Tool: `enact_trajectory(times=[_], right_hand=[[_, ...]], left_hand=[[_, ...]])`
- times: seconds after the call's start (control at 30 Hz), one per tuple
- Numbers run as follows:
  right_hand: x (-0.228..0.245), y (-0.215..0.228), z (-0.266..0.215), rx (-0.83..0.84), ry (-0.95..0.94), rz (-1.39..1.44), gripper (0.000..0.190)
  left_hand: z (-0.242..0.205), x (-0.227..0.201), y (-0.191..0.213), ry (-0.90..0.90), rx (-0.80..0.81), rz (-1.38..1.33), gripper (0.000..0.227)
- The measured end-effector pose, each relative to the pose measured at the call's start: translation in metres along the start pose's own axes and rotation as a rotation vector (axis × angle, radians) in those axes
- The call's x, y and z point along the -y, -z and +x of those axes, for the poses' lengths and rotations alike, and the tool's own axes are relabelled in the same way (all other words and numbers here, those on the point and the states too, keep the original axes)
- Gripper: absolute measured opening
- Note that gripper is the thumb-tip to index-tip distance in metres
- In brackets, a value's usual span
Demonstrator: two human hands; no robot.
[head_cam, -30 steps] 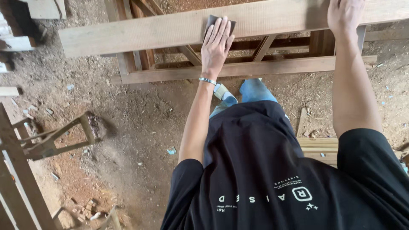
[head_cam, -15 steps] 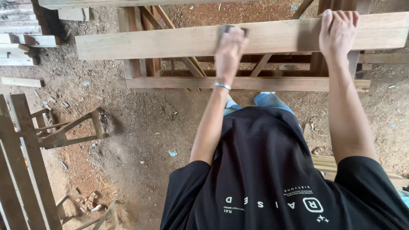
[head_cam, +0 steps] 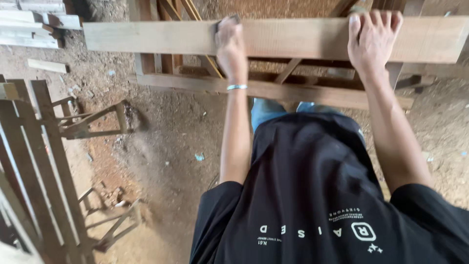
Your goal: The person sands the surface of a wooden board using a small piece of sandpaper held by hand, moving it back and forth along the length of the wood.
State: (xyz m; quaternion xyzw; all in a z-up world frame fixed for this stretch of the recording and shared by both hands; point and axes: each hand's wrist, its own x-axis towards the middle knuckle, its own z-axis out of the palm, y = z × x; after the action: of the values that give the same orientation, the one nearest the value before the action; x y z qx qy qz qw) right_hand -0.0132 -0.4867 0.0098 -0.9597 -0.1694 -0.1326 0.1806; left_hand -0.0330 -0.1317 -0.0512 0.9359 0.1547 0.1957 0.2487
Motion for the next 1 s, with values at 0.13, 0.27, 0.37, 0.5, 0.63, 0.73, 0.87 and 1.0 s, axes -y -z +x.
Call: enact_trajectory(times=[0.13, 0.27, 0.37, 0.5, 0.63, 0.73, 0.87, 1.0], right_hand=[[0.000, 0.010, 0.001, -0.096, 0.134, -0.071, 0.031], [0.003, 0.019, 0.009, 0.072, 0.009, 0.055, 0.029], [0.005, 0.019, 0.009, 0.126, -0.037, 0.055, 0.031], [0.007, 0.018, 0.004, -0.023, 0.096, 0.015, 0.029], [0.002, 0.014, 0.006, 0.004, 0.073, 0.043, 0.033], [0.002, 0.018, 0.006, 0.051, 0.067, 0.091, 0.031], [0.001, 0.022, 0.005, 0.107, 0.026, 0.127, 0.032], [-0.003, 0.013, 0.005, 0.015, 0.109, 0.079, 0.036]], left_hand=[[-0.054, -0.065, -0.022, -0.311, 0.178, -0.100, 0.042], [-0.056, -0.030, 0.027, -0.669, 0.125, -0.011, 0.029], [-0.031, 0.015, 0.056, -0.319, 0.119, -0.032, 0.037], [-0.007, 0.002, 0.016, -0.050, -0.089, 0.123, 0.041], [-0.036, -0.076, -0.026, -0.247, 0.014, -0.047, 0.040], [-0.077, -0.112, -0.014, -0.342, 0.212, -0.098, 0.038], [-0.070, -0.071, 0.020, -0.653, 0.176, -0.110, 0.032], [-0.032, -0.006, 0.039, -0.263, 0.048, -0.028, 0.036]])
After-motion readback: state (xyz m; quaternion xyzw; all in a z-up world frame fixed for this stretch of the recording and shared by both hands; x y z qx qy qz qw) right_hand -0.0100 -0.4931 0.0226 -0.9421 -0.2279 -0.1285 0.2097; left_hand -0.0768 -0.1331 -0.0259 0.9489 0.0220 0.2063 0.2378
